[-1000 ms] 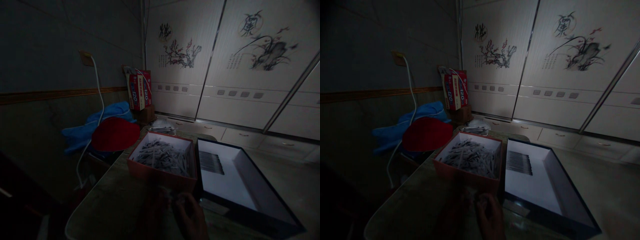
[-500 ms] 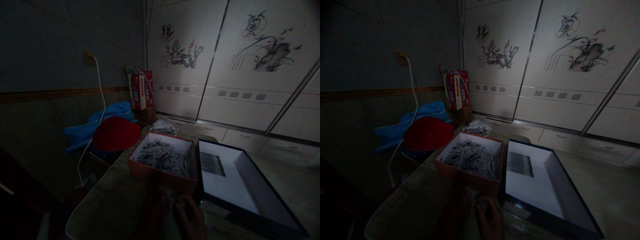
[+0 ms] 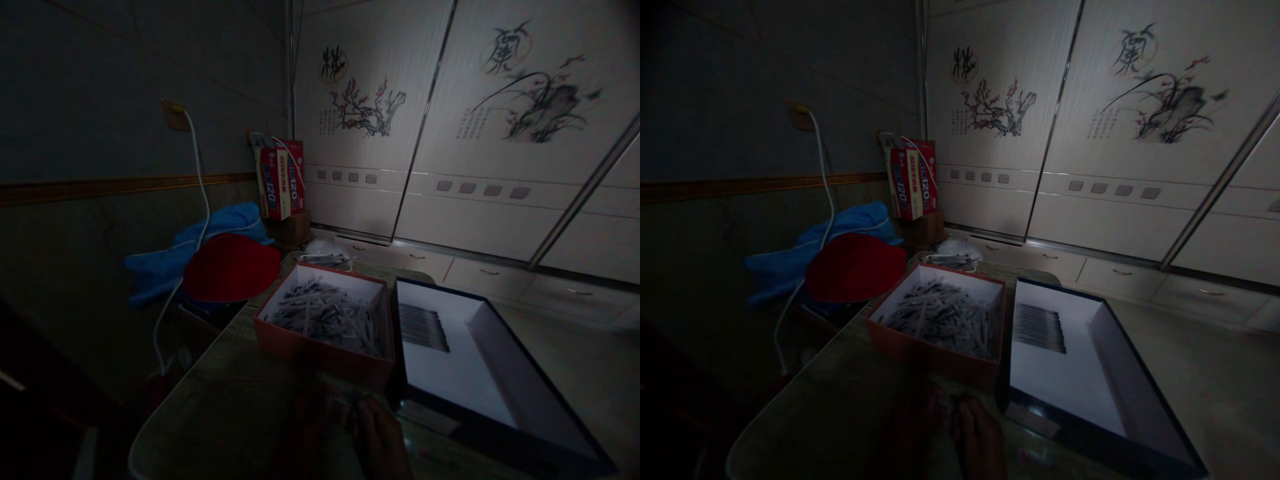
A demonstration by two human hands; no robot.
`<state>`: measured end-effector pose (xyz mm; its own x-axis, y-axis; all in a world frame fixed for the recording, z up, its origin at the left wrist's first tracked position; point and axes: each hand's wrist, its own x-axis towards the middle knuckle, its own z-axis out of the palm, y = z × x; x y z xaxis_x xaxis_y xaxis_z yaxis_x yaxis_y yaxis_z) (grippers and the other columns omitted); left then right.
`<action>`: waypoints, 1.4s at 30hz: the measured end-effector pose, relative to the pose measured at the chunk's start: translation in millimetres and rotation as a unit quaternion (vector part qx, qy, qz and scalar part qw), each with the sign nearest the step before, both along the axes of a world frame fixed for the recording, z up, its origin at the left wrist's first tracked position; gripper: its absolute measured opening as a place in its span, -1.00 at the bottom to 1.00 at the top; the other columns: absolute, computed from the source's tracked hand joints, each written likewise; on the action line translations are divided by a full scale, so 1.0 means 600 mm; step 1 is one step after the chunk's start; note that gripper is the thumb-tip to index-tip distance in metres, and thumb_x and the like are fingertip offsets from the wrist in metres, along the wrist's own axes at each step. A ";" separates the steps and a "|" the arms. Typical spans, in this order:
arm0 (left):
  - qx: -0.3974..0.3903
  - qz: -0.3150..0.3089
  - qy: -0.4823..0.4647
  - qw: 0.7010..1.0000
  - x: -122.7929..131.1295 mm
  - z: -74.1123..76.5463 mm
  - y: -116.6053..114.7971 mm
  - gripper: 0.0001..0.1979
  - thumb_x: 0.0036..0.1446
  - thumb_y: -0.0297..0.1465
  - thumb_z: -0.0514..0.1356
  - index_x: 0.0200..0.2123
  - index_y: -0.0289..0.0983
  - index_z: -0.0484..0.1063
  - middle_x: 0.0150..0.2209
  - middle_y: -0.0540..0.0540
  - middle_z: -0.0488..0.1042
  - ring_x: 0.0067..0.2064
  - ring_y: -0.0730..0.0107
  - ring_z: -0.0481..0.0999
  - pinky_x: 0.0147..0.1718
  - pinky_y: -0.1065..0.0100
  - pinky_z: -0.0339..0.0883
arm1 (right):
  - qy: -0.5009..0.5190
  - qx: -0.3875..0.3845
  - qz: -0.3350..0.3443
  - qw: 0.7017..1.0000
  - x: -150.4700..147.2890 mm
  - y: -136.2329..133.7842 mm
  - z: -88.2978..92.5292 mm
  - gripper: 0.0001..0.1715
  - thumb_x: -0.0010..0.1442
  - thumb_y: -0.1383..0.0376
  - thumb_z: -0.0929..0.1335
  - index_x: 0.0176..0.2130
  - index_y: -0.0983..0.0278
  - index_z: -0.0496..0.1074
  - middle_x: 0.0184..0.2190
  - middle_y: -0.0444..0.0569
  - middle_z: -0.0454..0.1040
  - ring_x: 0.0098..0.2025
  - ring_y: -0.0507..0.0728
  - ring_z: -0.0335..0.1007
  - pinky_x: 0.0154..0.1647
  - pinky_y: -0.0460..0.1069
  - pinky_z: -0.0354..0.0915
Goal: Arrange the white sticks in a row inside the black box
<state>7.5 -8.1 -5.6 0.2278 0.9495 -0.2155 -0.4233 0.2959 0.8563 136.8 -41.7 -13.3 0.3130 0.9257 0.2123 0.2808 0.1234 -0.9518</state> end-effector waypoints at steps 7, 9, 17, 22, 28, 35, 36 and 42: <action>-0.018 0.030 -0.023 0.999 -0.003 0.019 -0.004 -0.68 0.19 -0.23 0.00 -0.16 -0.29 0.41 -0.17 -0.04 0.47 -0.17 0.28 0.48 -0.23 0.22 0.40 | -0.007 0.025 -0.003 1.000 -0.006 -0.006 -0.010 -0.62 0.13 -0.03 0.27 -0.34 0.20 0.42 -0.45 -0.08 0.49 -0.40 0.10 0.40 -0.36 -0.10 0.29; -0.024 0.026 -0.026 0.999 -0.003 0.020 -0.006 -0.72 0.16 -0.25 0.06 -0.15 -0.28 0.40 -0.14 -0.07 0.46 -0.18 0.31 0.47 -0.24 0.22 0.41 | -0.020 0.023 -0.023 0.999 -0.006 -0.008 -0.016 -0.60 0.14 -0.06 0.25 -0.38 0.18 0.43 -0.45 -0.07 0.49 -0.41 0.11 0.40 -0.37 -0.08 0.29; -0.038 0.012 -0.029 0.999 0.001 0.022 -0.008 -0.72 0.17 -0.27 0.06 -0.12 -0.28 0.38 -0.12 -0.08 0.44 -0.17 0.31 0.46 -0.23 0.21 0.40 | -0.013 -0.001 -0.010 1.000 -0.006 -0.001 -0.021 -0.60 0.17 -0.07 0.20 -0.31 0.15 0.38 -0.48 -0.10 0.49 -0.44 0.10 0.42 -0.41 -0.09 0.28; -0.040 0.011 -0.032 0.999 -0.004 0.027 -0.009 -0.73 0.14 -0.27 0.09 -0.13 -0.26 0.39 -0.10 -0.09 0.44 -0.17 0.33 0.46 -0.22 0.21 0.40 | -0.077 0.026 -0.034 0.996 -0.003 -0.006 -0.044 -0.56 0.17 -0.09 0.18 -0.39 0.12 0.42 -0.46 -0.05 0.51 -0.40 0.14 0.44 -0.34 -0.04 0.31; -0.036 0.018 -0.034 0.999 -0.004 0.026 -0.007 -0.71 0.18 -0.24 0.03 -0.15 -0.28 0.41 -0.15 -0.05 0.46 -0.17 0.28 0.47 -0.24 0.22 0.40 | -0.061 -0.006 -0.043 0.997 -0.006 -0.007 -0.048 -0.55 0.19 -0.09 0.15 -0.27 0.13 0.40 -0.38 -0.04 0.53 -0.36 0.14 0.45 -0.36 -0.04 0.33; -0.038 0.012 -0.034 0.999 0.002 0.013 -0.006 -0.72 0.15 -0.27 0.09 -0.12 -0.29 0.38 -0.13 -0.09 0.45 -0.19 0.33 0.47 -0.25 0.22 0.41 | -0.128 0.059 -0.086 0.986 -0.005 -0.017 -0.075 -0.54 0.08 -0.14 0.25 -0.24 0.08 0.46 -0.19 0.01 0.53 -0.09 0.26 0.41 -0.10 0.08 0.29; -0.039 0.010 -0.033 0.999 0.002 0.012 -0.006 -0.71 0.13 -0.27 0.11 -0.12 -0.29 0.37 -0.13 -0.10 0.45 -0.20 0.35 0.47 -0.25 0.22 0.41 | -0.122 0.049 -0.083 0.988 -0.005 -0.016 -0.073 -0.56 0.10 -0.13 0.25 -0.25 0.09 0.46 -0.23 0.01 0.54 -0.15 0.24 0.43 -0.14 0.06 0.31; -0.039 -0.002 -0.028 0.999 -0.002 0.011 -0.005 -0.72 0.14 -0.27 0.11 -0.14 -0.30 0.38 -0.15 -0.09 0.46 -0.21 0.35 0.48 -0.25 0.22 0.41 | -0.044 -0.008 -0.028 0.999 -0.009 -0.007 -0.036 -0.58 0.18 -0.08 0.19 -0.28 0.12 0.42 -0.45 -0.08 0.51 -0.43 0.12 0.44 -0.42 -0.06 0.30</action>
